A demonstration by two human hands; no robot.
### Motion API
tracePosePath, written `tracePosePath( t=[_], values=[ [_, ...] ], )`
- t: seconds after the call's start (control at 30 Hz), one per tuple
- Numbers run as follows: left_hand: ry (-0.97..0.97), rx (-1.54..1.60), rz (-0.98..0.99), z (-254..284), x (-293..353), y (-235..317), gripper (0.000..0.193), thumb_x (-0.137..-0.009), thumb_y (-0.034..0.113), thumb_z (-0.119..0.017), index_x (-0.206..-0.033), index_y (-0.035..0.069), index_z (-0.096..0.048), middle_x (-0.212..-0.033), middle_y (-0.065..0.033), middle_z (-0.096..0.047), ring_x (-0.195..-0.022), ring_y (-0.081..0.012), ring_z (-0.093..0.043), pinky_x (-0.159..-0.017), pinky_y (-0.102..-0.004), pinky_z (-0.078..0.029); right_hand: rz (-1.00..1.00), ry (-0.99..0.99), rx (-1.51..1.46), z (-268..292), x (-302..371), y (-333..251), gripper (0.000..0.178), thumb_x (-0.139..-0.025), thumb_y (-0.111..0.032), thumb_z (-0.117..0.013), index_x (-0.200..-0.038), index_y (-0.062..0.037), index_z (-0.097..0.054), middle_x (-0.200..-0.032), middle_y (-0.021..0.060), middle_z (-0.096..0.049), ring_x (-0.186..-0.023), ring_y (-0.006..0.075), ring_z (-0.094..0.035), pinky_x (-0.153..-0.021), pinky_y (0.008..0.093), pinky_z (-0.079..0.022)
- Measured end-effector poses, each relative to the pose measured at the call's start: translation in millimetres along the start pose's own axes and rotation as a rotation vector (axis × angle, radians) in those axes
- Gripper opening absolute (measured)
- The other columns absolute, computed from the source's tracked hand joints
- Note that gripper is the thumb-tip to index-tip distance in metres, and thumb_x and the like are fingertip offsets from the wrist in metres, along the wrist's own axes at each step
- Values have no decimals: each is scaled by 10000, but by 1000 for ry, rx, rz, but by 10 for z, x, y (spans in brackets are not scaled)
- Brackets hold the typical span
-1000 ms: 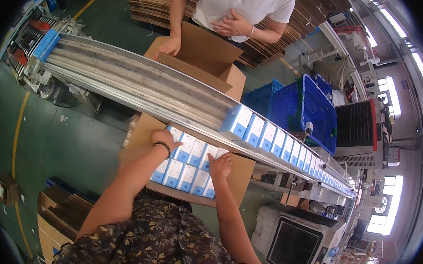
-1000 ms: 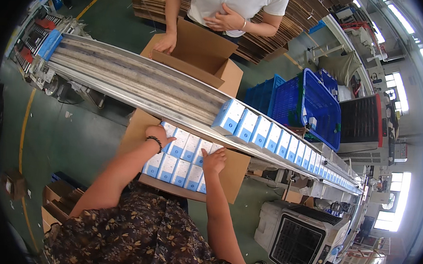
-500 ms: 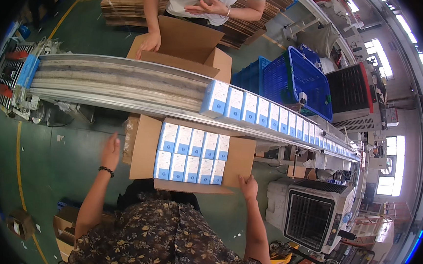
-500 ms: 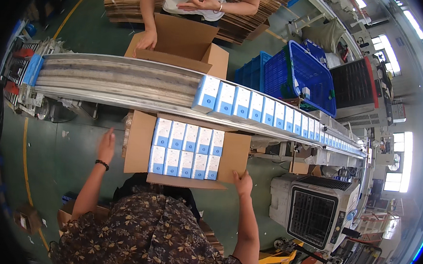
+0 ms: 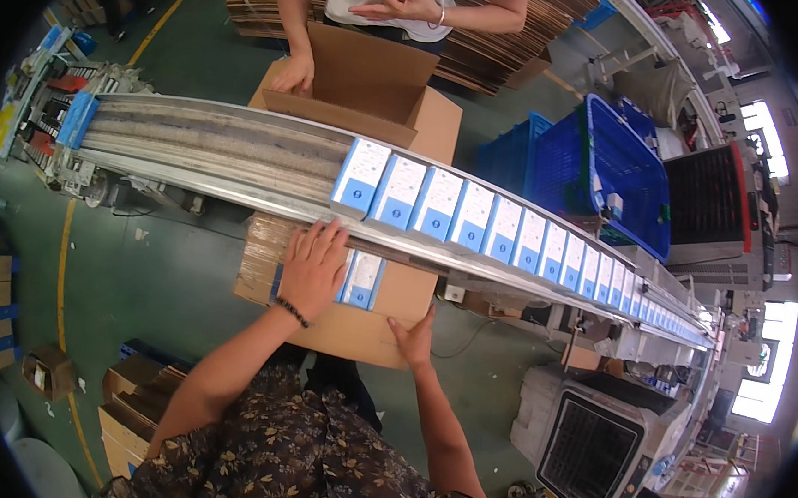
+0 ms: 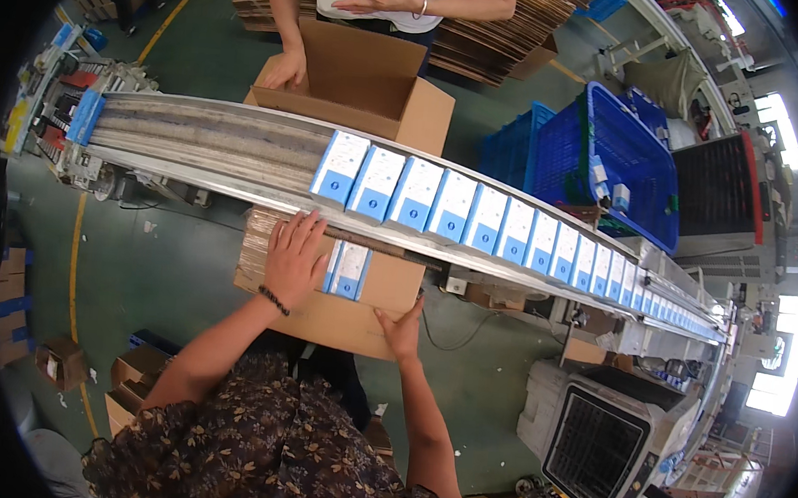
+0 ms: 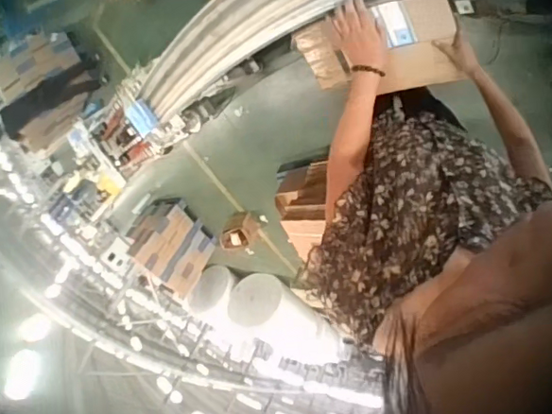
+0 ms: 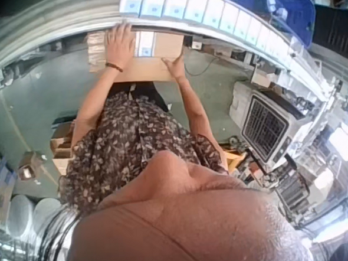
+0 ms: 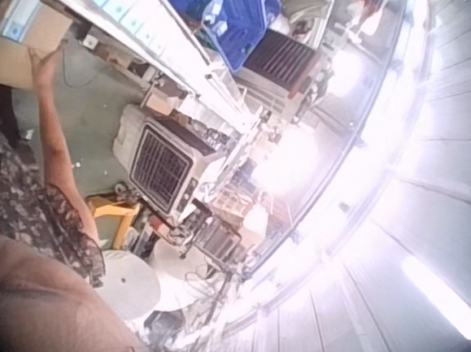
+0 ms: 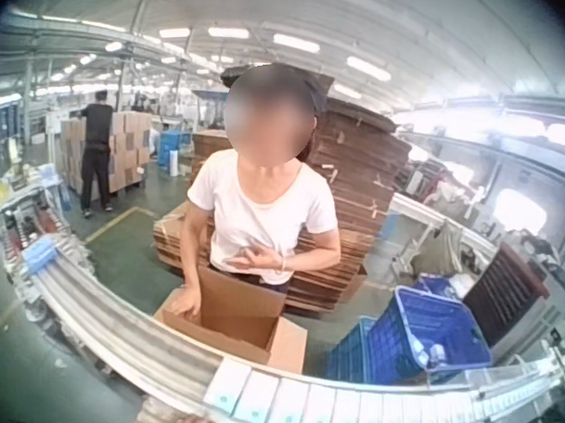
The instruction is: The person assembles cardboard boxes and fills them with rows of blue-and-white packages taken from a conveyor belt, then moves the full boxes onto a roller track for sealing.
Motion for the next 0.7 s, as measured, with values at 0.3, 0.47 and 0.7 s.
tracePosePath(
  t=[0.3, 0.47, 0.7],
  values=[
    [-132, 25, 516, -681, 1029, -900, 705, -955, 481, -443, -1540, 157, -218, -1616, -69, -157, -1472, -286, -178, -1121, -619, -168, 317, 6, -127, -29, 395, -577, 608, -894, -232, -628, -1383, 43, -394, -1318, 233, -513, -1205, 393, -479, -1025, 448, -394],
    [-4, 324, 938, -661, 810, -1596, 688, -976, 542, -376, -1501, 105, -297, -1558, -143, -295, -1390, -342, -336, -1100, -491, -291, -289, 61, -409, -638, -194, 563, 452, -991, -352, -499, -1229, 24, -571, -1183, 141, -620, -1051, 266, -585, -951, 384, -439],
    [169, 730, 1267, -787, 1846, -2930, 832, -828, 715, -491, -1238, -6, -556, -1162, -248, -632, -1122, -396, -584, -955, -451, -452, -346, 31, -606, -1402, 108, -661, 655, -998, -543, -383, -1310, 7, -551, -1204, 106, -648, -1007, 256, -651, -895, 367, -531]
  ],
)
Point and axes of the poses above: each hand's wrist, its own x-axis away from the middle knuckle, its own z-axis out of the back of the hand, y = z × x, the point moved 1 cm from there along -x, towards the middle knuckle
